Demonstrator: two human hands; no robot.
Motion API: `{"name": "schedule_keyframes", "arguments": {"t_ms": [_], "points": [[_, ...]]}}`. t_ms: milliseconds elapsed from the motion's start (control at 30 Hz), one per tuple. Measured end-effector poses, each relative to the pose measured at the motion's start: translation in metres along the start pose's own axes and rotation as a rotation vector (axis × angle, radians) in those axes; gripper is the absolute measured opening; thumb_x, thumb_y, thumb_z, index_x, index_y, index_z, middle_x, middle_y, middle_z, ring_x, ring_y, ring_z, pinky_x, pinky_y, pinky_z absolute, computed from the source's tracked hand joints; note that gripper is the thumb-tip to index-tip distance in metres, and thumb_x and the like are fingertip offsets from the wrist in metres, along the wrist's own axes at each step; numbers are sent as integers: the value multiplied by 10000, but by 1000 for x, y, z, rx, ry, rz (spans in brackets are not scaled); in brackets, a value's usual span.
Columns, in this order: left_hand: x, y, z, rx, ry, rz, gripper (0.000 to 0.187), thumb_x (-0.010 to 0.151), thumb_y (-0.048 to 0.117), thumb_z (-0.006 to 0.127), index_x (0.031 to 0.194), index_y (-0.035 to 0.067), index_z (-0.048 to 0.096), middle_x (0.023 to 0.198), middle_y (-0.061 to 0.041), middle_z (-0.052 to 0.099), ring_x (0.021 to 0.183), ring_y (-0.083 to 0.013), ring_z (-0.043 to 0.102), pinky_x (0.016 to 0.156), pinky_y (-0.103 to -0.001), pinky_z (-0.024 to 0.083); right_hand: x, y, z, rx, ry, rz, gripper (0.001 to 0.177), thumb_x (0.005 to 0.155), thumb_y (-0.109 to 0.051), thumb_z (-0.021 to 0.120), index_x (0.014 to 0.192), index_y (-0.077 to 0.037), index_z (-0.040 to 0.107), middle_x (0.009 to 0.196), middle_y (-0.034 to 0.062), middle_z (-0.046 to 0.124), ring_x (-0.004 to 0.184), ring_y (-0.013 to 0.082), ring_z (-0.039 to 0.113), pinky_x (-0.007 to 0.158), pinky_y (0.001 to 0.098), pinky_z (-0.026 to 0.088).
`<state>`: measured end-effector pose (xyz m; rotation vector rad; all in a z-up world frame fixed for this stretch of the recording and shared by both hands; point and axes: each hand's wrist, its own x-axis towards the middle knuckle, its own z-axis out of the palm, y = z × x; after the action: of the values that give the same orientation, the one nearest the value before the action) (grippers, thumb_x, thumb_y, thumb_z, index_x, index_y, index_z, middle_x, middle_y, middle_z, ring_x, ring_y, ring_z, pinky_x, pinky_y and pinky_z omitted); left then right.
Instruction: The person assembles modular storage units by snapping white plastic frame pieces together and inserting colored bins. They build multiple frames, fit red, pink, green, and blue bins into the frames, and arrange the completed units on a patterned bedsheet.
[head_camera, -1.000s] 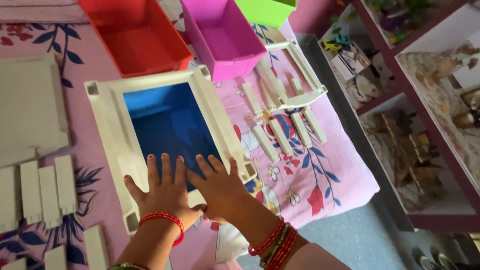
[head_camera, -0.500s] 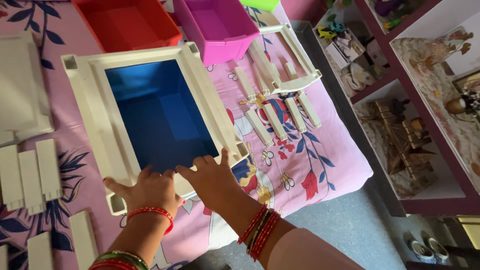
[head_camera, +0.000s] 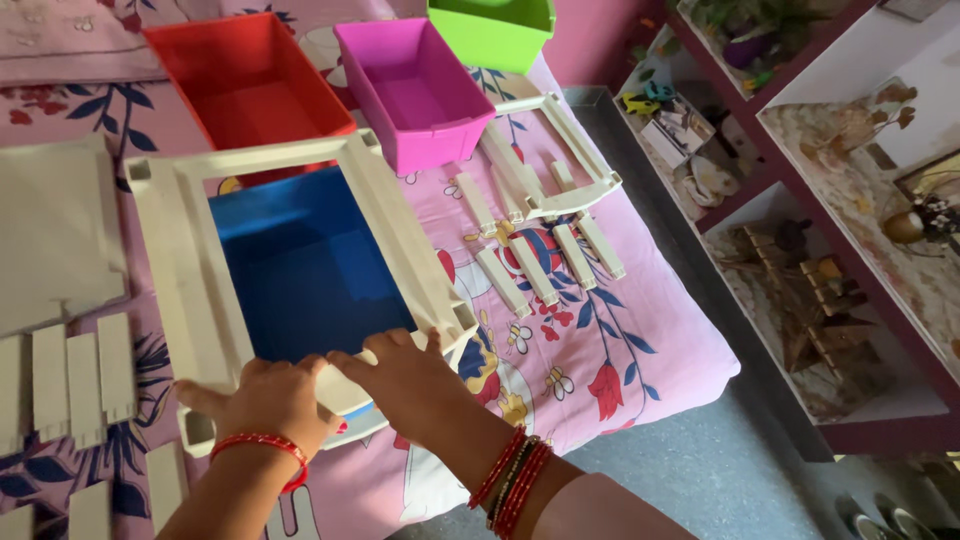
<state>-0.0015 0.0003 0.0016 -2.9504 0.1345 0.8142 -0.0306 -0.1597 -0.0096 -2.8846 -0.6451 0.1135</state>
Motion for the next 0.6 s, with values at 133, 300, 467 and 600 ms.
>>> {"name": "schedule_keyframes", "arguments": {"t_ms": [133,300,467,600], "points": [[-8,-4,-1,2,-77,8,712,839,490,784,1483,407,490,1341,92,652,1396,-144,479,1070,-868,117,-9,-4,-7,74,-122,18,868,706,-57,790,1493,-232,468,1338,109,543,1307,301,477,1066,718,336],[-16,-10,3,19,-151,20,714,803,531,832,1444,379,554,1346,82,658,1416,-148,476,1083,-845,100,-30,9,-2,66,23,1,820,764,-37,759,1521,-121,457,1442,153,512,1387,337,453,1108,524,421],[-28,2,20,75,-71,43,575,850,499,780,1359,303,595,1312,70,658,1376,-152,509,1123,-818,50,-46,25,15,-206,95,233,802,741,17,682,1491,-18,401,1503,204,411,1386,391,406,1080,497,398],[-28,28,35,80,5,76,540,867,453,760,1350,283,586,1302,60,656,1340,-163,544,1170,-788,6,-56,30,27,-74,58,326,763,771,35,664,1481,-45,397,1522,248,366,1373,437,398,1078,492,427]]}}
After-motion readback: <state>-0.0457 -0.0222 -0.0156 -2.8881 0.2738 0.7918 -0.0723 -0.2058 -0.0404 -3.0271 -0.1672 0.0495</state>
